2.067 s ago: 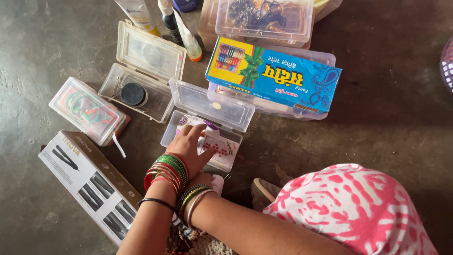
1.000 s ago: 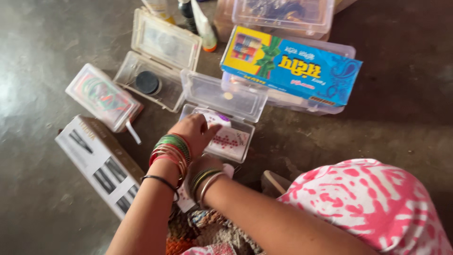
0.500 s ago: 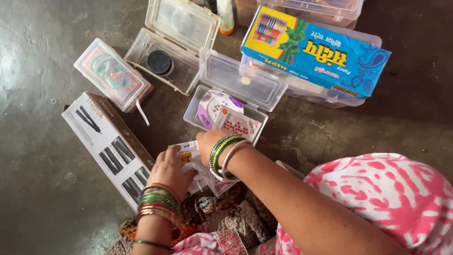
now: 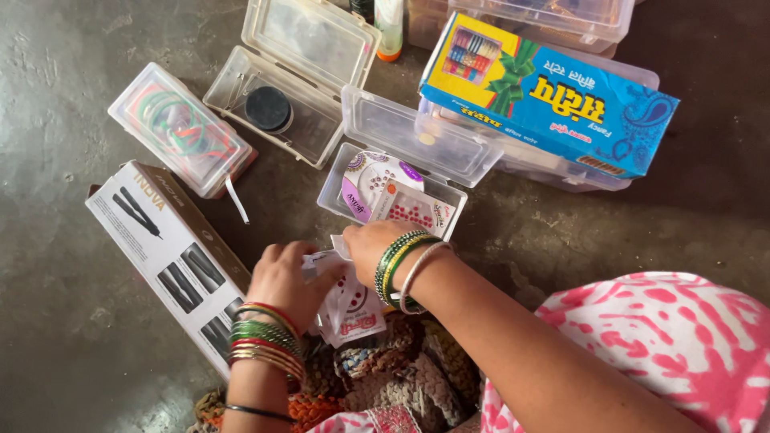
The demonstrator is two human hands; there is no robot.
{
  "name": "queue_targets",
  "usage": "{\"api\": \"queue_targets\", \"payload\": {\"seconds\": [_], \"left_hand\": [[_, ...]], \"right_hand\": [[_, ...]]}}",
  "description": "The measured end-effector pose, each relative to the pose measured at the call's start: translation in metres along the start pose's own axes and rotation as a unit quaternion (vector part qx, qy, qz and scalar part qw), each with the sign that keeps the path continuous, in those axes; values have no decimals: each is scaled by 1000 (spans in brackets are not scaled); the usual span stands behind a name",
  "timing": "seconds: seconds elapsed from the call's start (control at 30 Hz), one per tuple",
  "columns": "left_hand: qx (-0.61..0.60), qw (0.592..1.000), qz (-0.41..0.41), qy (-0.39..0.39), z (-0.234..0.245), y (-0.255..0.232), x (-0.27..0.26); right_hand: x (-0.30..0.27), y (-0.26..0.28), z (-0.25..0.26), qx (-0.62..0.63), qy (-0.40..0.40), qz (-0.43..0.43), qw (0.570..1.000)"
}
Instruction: The person sits on the floor and organizes various small items, including plastic containers, tubes, and packets, into a clear plastic box. They wipe the items with a white cloth before placing them inside the container.
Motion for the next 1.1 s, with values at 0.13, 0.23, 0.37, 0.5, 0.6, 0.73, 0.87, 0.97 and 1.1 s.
{"api": "queue_targets", "payload": {"seconds": [0.13,0.23,0.37,0.5,0.6,0.73,0.87,0.97,1.1], "left_hand": [[-5,999,-54,4,-16,12,11],[-136,989,-51,-39,-9,48,19],[-496,862,74,-75,-4,87,15],[-719,675,146,-71,-5,58,9],[-797,590,127,-25,-5,18,8],[-831,556,18,-18,3,8,13],[-812,580,18,-66,-2,20,19],[-827,555,36,-83,-6,19,18],[-855,507,56,-97,-7,38,20]], "right_hand": [[5,-2,3,62,-28,-3,998],[6,-4,10,79,-71,4,994],[-4,2,29,77,-105,11,991],[-16,15,41,105,-134,32,985],[-23,37,35,81,-162,74,981],[-36,55,40,50,-233,185,953],[-50,67,43,-1,-242,243,939],[-48,68,37,-6,-134,248,959],[-40,48,37,-50,8,127,991]]}}
Point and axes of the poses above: each hand's wrist, its own x-axis towards the middle knuckle, its own z-axis out of the back of the hand, y = z × x, the point moved 7 cm from there along x, towards the middle knuckle, and after that the axes turned 7 degrees about -z, right-handed, at the moved point
